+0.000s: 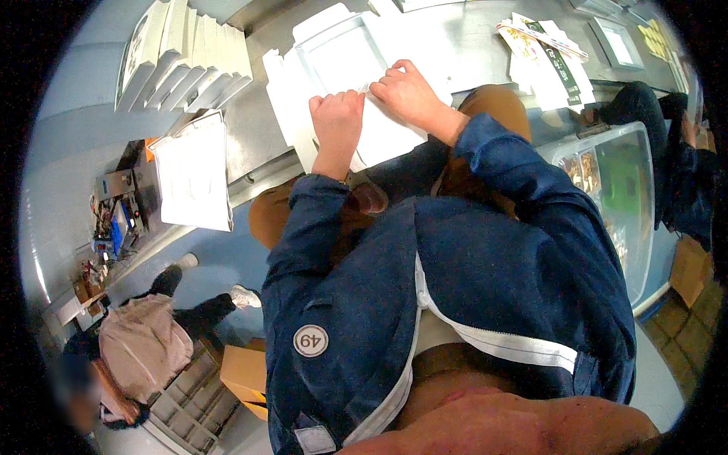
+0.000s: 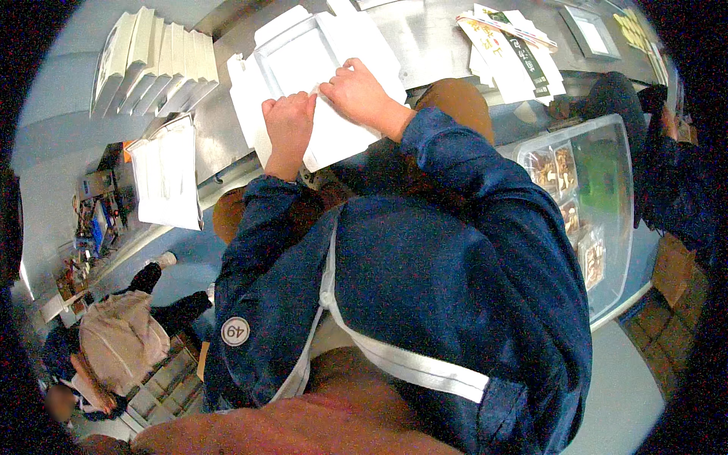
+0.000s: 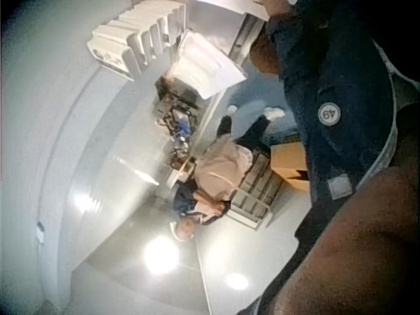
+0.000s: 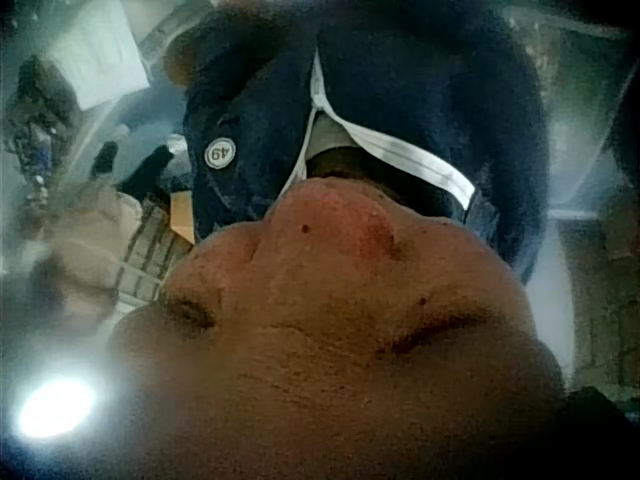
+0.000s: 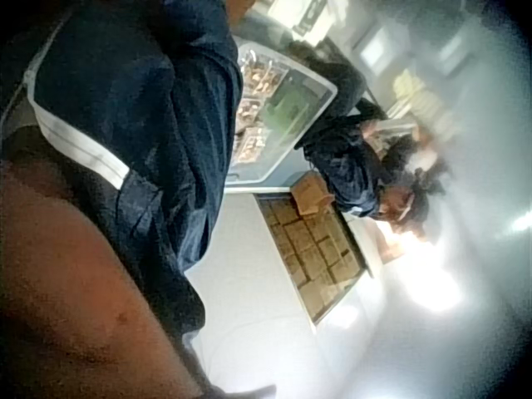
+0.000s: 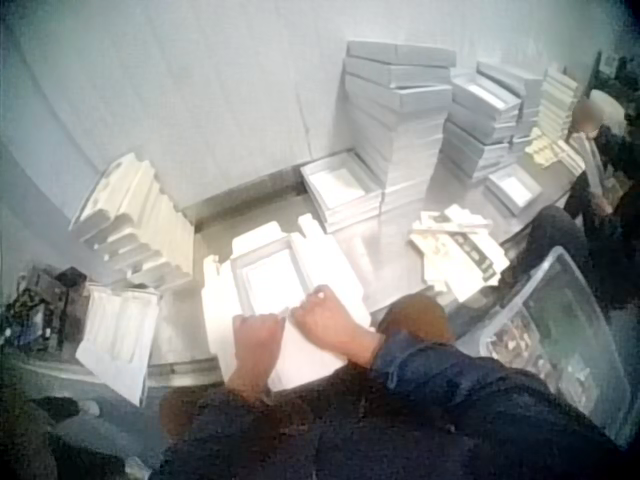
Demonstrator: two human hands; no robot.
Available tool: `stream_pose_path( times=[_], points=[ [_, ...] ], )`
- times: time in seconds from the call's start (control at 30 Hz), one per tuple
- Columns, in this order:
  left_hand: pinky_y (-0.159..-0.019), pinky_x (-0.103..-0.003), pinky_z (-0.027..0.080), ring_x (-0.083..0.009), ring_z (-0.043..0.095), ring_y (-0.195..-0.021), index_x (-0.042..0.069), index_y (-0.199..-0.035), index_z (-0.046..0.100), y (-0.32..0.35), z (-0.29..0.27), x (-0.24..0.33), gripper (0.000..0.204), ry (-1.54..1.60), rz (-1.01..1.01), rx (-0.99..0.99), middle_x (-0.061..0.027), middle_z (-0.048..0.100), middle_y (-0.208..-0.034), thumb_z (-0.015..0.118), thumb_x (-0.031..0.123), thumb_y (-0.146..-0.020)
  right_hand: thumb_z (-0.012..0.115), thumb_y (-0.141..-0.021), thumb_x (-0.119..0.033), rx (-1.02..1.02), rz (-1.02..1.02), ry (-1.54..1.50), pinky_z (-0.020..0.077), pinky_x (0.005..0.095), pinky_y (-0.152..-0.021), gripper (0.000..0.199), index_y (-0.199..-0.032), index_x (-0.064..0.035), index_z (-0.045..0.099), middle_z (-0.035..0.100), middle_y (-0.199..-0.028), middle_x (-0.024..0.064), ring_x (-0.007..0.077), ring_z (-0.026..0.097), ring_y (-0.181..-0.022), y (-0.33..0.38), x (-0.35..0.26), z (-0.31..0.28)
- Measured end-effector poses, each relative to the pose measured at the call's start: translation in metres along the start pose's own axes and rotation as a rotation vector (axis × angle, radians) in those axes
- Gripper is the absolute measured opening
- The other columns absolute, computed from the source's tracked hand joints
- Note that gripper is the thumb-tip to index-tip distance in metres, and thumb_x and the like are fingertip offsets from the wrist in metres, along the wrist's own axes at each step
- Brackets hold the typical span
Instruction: The person assembles cardboard boxes by hand on a work surface, folding the sides and flaps of pre-cut cardboard sheets to form a container.
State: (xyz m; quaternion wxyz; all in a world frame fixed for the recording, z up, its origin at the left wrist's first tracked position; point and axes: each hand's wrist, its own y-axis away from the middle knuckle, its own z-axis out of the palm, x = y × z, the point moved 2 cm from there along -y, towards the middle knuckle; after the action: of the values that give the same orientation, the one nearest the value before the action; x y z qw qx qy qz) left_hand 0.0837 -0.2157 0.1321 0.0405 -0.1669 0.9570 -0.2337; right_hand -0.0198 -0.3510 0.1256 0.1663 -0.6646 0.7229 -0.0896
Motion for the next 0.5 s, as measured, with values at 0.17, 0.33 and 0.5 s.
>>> stream_pose_path(
  times=[0.17, 0.33, 0.5],
  points=[
    [-0.076, -0.041, 0.039, -0.0256, 0.063, -0.065, 0.012, -0.072, 0.062, 0.001, 0.000, 0.000, 0.026, 0.026, 0.020, -0.054, -0.0045, 0.062, -0.063, 0.070, 0.026, -0.093, 0.063, -0.087, -0.014, 0.094, -0.010, -0.032, 0.0427, 0.0420, -0.101, 0.007, -0.088, -0.0111, 0.069, 0.067, -0.076, 0.0027, 0.0192, 0.067, -0.087, 0.001, 0.000, 0.002],
    [-0.077, -0.041, 0.039, -0.0244, 0.062, -0.066, 0.012, -0.075, 0.062, 0.005, 0.001, -0.004, 0.023, 0.006, 0.054, -0.076, -0.0036, 0.062, -0.065, 0.068, 0.025, -0.093, 0.066, -0.087, -0.016, 0.052, 0.011, -0.089, 0.0421, 0.0416, -0.101, 0.007, -0.086, -0.0095, 0.069, 0.068, -0.076, 0.0031, 0.0189, 0.067, -0.087, 0.000, 0.001, 0.003],
    [-0.082, -0.043, 0.040, -0.0231, 0.063, -0.078, 0.012, -0.083, 0.064, 0.010, 0.005, -0.005, 0.015, 0.016, 0.048, -0.152, -0.0033, 0.065, -0.078, 0.068, 0.024, -0.091, 0.067, -0.088, -0.016, 0.076, -0.026, -0.089, 0.0416, 0.0422, -0.101, 0.009, -0.094, -0.0101, 0.070, 0.069, -0.081, 0.0024, 0.0191, 0.067, -0.091, 0.002, 0.001, 0.003]
  ],
)
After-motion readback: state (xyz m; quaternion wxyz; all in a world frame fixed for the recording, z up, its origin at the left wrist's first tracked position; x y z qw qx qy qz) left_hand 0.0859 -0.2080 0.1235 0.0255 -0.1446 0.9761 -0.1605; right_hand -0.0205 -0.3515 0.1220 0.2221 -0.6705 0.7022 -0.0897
